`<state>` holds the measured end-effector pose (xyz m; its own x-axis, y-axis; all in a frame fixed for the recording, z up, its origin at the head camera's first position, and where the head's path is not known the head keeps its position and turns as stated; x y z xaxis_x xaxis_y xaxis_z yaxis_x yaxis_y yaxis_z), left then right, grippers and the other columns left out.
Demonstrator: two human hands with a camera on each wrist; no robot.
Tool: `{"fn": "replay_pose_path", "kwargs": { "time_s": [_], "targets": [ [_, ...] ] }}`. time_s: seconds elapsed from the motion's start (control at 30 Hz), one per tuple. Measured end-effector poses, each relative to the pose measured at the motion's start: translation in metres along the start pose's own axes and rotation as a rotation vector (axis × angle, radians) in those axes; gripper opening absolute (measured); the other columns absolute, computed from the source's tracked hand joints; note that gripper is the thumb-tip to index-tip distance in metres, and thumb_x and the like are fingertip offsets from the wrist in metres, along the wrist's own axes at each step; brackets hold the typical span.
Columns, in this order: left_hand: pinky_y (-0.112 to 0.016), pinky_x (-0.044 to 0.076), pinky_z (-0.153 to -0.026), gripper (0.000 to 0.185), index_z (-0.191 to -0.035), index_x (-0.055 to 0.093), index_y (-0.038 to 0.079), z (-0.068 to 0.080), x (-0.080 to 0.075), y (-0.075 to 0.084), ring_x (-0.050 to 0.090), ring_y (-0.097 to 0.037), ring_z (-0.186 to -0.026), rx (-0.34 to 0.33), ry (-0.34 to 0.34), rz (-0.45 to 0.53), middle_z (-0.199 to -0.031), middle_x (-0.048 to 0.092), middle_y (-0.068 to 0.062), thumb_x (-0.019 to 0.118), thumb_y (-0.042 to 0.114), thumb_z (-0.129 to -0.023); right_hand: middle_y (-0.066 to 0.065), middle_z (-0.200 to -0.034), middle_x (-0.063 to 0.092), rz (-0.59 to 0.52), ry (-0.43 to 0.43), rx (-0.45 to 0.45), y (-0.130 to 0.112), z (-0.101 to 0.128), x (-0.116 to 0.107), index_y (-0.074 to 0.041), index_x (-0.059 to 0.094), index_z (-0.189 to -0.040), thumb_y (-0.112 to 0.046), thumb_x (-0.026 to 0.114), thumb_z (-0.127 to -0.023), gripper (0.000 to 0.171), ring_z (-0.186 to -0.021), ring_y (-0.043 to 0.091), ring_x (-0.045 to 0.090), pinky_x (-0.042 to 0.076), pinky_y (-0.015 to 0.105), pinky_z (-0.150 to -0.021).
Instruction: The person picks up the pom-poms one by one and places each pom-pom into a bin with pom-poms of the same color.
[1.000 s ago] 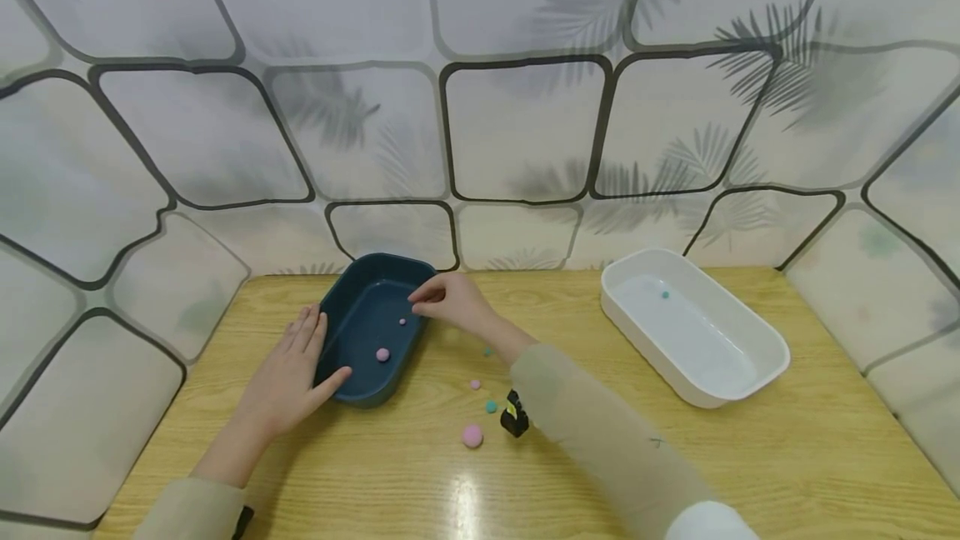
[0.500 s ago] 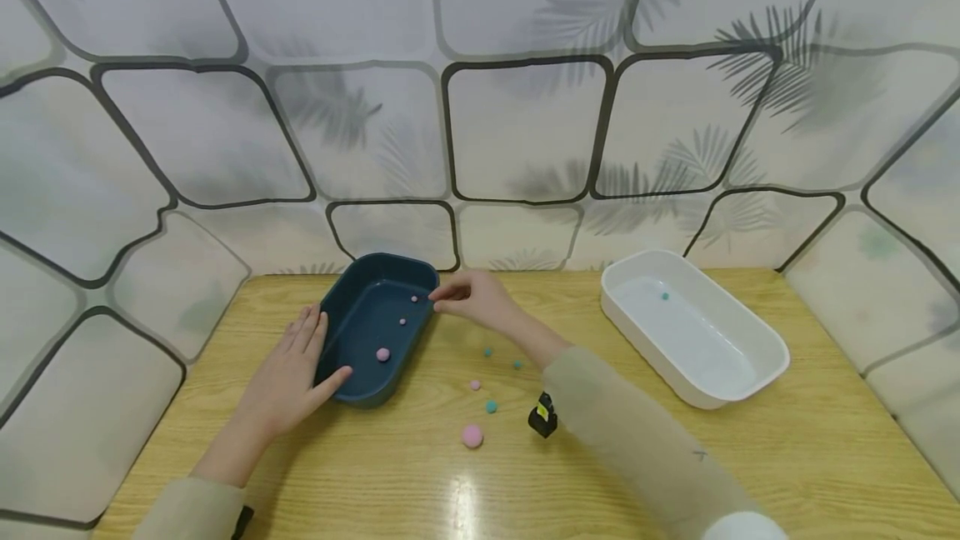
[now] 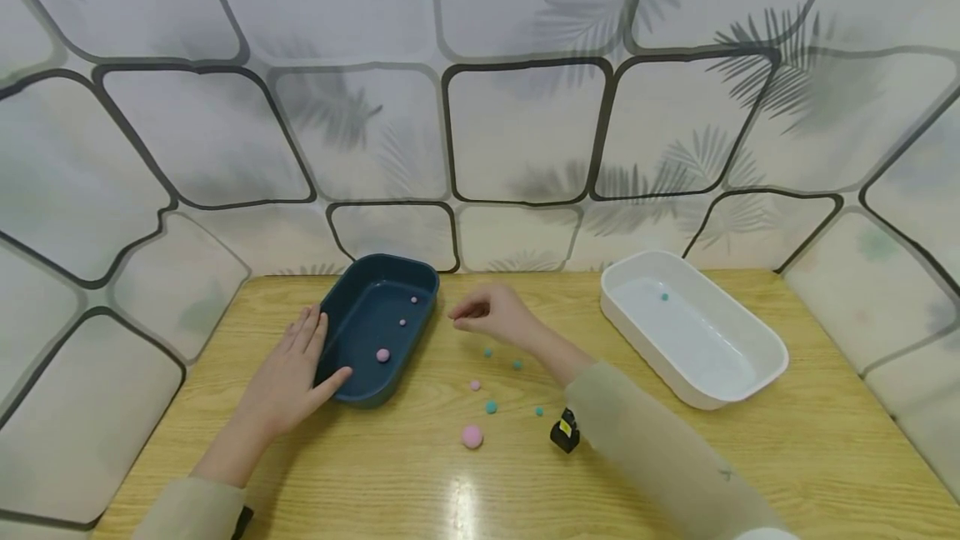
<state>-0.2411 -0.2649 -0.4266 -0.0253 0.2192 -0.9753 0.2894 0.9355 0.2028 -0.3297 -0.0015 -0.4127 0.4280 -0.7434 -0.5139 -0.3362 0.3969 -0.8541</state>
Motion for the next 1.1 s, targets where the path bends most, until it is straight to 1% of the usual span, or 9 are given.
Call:
{"fn": "replay_pose_path", "kwargs": {
  "time_s": [0.17,0.33,0.43,0.57,0.63,0.73,0.9,1.1],
  "targets": [
    [-0.064,0.022,-0.131,0.097,-0.164,0.021,-0.013,0.000,0.000,0.000,0.017,-0.051,-0.162,-0.002,-0.002,0.001,-0.174,0.013,-0.033,0.063,0.051,-0.104,0.016,-0.109,0.080,0.006,-0.015,-0.010,0.004,0.012,0.000,0.003,0.081,-0.110,-0.007,0.077,-0.097,0.016,-0.087,0.011,0.073,0.061,0.021,-0.080],
    [-0.063,0.022,-0.132,0.097,-0.163,0.021,-0.013,-0.001,0.000,-0.001,0.018,-0.051,-0.162,0.001,0.002,-0.004,-0.174,0.015,-0.033,0.063,0.051,-0.104,0.014,-0.110,0.081,0.016,-0.031,0.031,0.014,0.024,0.001,0.000,0.081,-0.111,-0.009,0.077,-0.098,0.017,-0.087,0.009,0.072,0.060,0.019,-0.077],
    [-0.062,0.022,-0.132,0.097,-0.163,0.022,-0.014,-0.001,-0.001,-0.001,0.018,-0.051,-0.162,0.002,0.007,-0.009,-0.174,0.015,-0.033,0.063,0.050,-0.104,0.013,-0.110,0.081,0.012,-0.035,0.050,0.018,0.029,0.003,0.000,0.081,-0.110,-0.009,0.077,-0.098,0.016,-0.088,0.010,0.073,0.061,0.020,-0.078],
    [-0.062,0.021,-0.132,0.096,-0.163,0.022,-0.014,0.000,-0.001,0.000,0.018,-0.051,-0.162,0.005,0.009,-0.010,-0.173,0.015,-0.034,0.064,0.050,-0.103,0.015,-0.109,0.081,-0.010,-0.039,0.052,0.022,0.035,0.006,0.001,0.081,-0.109,-0.007,0.078,-0.097,0.015,-0.089,0.013,0.075,0.062,0.021,-0.079],
    [-0.063,0.022,-0.131,0.096,-0.163,0.022,-0.014,0.000,-0.002,0.000,0.018,-0.051,-0.162,0.005,0.010,-0.013,-0.173,0.015,-0.034,0.064,0.050,-0.103,0.015,-0.109,0.081,-0.016,-0.049,0.058,0.024,0.039,0.009,0.001,0.081,-0.109,-0.006,0.078,-0.097,0.014,-0.089,0.012,0.075,0.062,0.020,-0.079],
    [-0.064,0.023,-0.131,0.096,-0.163,0.022,-0.014,0.000,-0.001,0.000,0.018,-0.051,-0.162,0.003,0.008,-0.016,-0.173,0.015,-0.034,0.064,0.050,-0.103,0.014,-0.108,0.081,-0.021,-0.064,0.070,0.028,0.045,0.014,0.001,0.081,-0.108,-0.005,0.078,-0.096,0.014,-0.088,0.009,0.073,0.061,0.018,-0.079],
    [-0.063,0.022,-0.132,0.096,-0.163,0.022,-0.014,0.000,-0.001,0.000,0.017,-0.051,-0.162,0.005,0.011,-0.013,-0.173,0.015,-0.034,0.064,0.049,-0.104,0.014,-0.102,0.081,-0.011,-0.074,0.054,0.031,0.050,0.021,0.000,0.082,-0.105,-0.003,0.079,-0.094,0.012,-0.084,0.003,0.068,0.059,0.017,-0.077],
    [-0.061,0.021,-0.133,0.096,-0.163,0.022,-0.014,0.000,0.000,-0.001,0.017,-0.051,-0.162,0.005,0.009,-0.019,-0.174,0.015,-0.034,0.063,0.050,-0.104,0.010,-0.098,0.081,0.006,-0.106,0.057,0.033,0.054,0.027,-0.003,0.082,-0.103,-0.006,0.082,-0.092,0.012,-0.080,0.000,0.067,0.058,0.016,-0.074]
  ]
}}
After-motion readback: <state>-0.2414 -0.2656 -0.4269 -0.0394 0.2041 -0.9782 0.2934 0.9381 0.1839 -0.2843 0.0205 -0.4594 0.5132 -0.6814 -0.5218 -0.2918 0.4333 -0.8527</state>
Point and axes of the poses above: each hand's wrist, its own z-axis away from the middle knuckle, its own x-axis out of the palm, y = z × x, the point moved 10 cm from there along -z, towards the middle knuckle
